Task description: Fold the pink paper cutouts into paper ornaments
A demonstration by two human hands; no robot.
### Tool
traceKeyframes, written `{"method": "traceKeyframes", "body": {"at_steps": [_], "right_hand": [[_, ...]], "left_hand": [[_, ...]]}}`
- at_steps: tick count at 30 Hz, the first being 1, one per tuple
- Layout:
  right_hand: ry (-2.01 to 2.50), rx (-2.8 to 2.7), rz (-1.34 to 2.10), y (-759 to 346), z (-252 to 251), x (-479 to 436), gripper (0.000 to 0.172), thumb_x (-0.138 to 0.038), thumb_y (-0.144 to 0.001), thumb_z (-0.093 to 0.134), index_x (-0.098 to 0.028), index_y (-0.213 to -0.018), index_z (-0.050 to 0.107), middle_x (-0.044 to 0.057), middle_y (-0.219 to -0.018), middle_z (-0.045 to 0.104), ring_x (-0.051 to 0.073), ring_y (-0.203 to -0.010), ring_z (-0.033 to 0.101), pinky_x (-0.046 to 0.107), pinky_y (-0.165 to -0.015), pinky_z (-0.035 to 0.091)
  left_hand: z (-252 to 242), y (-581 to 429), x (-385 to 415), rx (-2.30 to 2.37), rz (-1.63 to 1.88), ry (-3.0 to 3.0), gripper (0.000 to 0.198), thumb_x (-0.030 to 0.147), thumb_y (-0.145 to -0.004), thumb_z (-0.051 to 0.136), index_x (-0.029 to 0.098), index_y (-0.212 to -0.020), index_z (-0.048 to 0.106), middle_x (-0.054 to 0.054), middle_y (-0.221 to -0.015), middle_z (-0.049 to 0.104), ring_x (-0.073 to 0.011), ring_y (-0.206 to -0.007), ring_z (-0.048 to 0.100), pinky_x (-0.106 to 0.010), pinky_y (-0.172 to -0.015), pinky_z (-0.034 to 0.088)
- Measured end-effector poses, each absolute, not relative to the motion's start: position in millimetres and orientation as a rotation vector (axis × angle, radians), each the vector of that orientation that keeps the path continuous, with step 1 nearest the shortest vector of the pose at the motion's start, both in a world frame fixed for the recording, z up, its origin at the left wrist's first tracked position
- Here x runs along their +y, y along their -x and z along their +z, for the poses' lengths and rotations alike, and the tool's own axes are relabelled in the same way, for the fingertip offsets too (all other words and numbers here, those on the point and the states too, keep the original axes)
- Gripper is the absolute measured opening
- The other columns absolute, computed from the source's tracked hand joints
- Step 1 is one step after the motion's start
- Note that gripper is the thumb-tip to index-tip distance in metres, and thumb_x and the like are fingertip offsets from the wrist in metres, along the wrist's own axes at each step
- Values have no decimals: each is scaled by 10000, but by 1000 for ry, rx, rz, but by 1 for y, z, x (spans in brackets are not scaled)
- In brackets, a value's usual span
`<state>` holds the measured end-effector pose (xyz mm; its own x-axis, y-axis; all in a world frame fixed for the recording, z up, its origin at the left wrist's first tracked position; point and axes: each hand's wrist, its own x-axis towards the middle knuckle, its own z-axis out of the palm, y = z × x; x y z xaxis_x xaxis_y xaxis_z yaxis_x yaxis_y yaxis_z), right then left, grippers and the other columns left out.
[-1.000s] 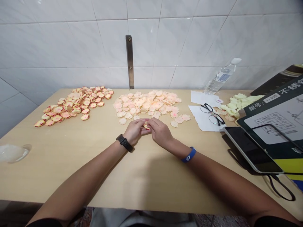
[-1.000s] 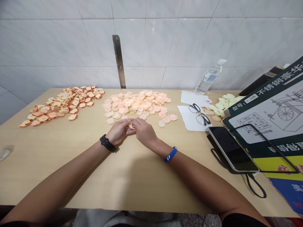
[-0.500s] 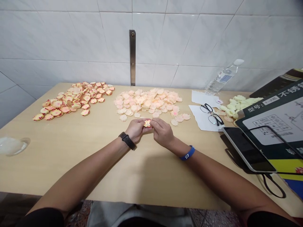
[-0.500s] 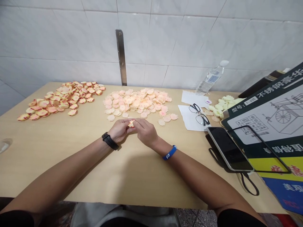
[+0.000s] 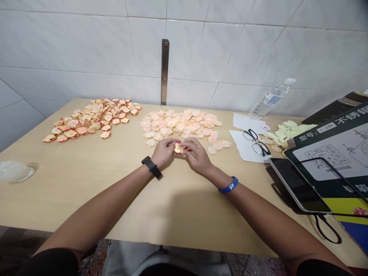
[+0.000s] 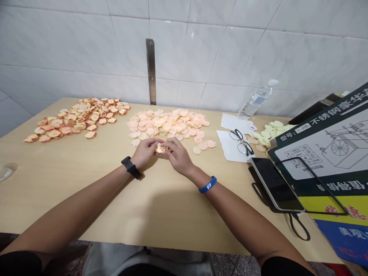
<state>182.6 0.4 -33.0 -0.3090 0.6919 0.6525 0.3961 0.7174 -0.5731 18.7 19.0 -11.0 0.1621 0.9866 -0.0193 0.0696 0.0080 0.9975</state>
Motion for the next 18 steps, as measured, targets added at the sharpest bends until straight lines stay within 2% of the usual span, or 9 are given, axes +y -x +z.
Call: {"method": "traceKeyframes", "body": {"at_steps": [4,7,10,14,18], "right_hand": [[808,-2072,400,-187,-34,2,270,-230,-931,509,-276,-1164,639,105,-1221,492,232,-1104,519,417,-844,561],[809,-2166,429,-192,-29,3,293,-211,-907,550,-273,-1182,629,113,-1315,443,231,-1093,514,416,-815,577],[814,-2272,343,-196,-23,3,216,-182,-890,570,-253,-1075,659,115,-1324,455,236,-1078,526,417,-823,565],[791,-2407,189,-198,-17,2,209,-150,-912,516,-249,-1017,668,113,-1310,490,249,-1123,518,384,-810,536],[818,-2374,82,-197,-20,3,192,-130,-907,499,-205,-830,658,119,-1174,555,230,-997,545,350,-737,503]], "left_hand": [[-11,-13,19,1157,1010,-1616,264,151,-848,471,123,-955,711,-70,-899,723,-163,-776,655,-242,-651,519],[-11,-10,19,1181,941,-1784,292,166,-861,446,134,-974,713,-73,-948,737,-182,-819,671,-261,-689,525],[-12,-8,20,1229,865,-1900,312,186,-878,428,136,-976,720,-78,-944,744,-188,-794,674,-279,-715,517],[-13,-7,23,1173,827,-1925,321,197,-889,420,131,-993,717,-81,-949,741,-195,-823,677,-286,-755,511],[-14,-9,24,1125,887,-1815,258,221,-882,479,126,-924,716,-82,-915,721,-207,-881,659,-314,-828,513]]}}
